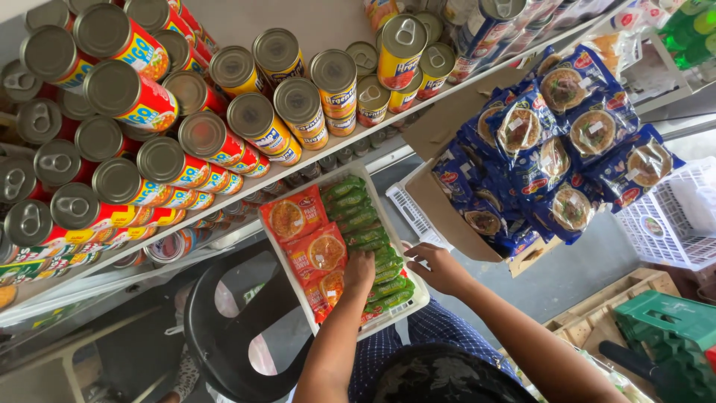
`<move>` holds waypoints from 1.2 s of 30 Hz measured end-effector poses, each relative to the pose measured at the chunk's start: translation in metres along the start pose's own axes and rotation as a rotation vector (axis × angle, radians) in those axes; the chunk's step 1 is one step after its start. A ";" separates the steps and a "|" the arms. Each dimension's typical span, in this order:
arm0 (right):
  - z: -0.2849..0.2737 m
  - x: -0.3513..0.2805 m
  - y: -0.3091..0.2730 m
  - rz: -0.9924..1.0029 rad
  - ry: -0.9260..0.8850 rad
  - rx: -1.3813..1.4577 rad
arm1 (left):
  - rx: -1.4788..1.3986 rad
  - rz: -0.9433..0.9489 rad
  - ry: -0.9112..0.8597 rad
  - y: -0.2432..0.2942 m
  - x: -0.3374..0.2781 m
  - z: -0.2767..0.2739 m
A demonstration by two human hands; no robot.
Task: Organizing and stocking instant noodle packets and canned goods on grocery store shelves.
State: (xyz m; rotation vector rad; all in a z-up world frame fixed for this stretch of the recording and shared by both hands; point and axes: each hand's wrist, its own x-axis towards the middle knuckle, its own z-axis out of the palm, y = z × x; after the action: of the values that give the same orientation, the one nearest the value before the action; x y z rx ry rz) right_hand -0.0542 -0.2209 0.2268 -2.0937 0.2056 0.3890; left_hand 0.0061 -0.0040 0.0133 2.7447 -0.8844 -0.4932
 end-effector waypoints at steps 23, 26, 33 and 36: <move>-0.009 -0.002 0.001 -0.042 -0.006 0.011 | -0.034 -0.126 -0.068 0.021 0.009 -0.013; -0.017 0.002 -0.007 0.012 0.004 0.011 | -0.103 -0.107 0.000 0.030 0.005 -0.045; -0.023 0.029 0.000 0.683 -0.130 0.715 | -0.218 -0.019 0.382 0.069 -0.031 -0.198; -0.038 0.029 -0.046 0.241 -0.346 1.444 | -0.168 0.155 0.566 0.091 -0.045 -0.267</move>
State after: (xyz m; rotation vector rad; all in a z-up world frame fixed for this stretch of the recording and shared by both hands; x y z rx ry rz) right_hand -0.0066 -0.2292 0.2717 -0.5720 0.3812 0.5128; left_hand 0.0243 -0.0230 0.2976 2.4297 -0.8429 0.2241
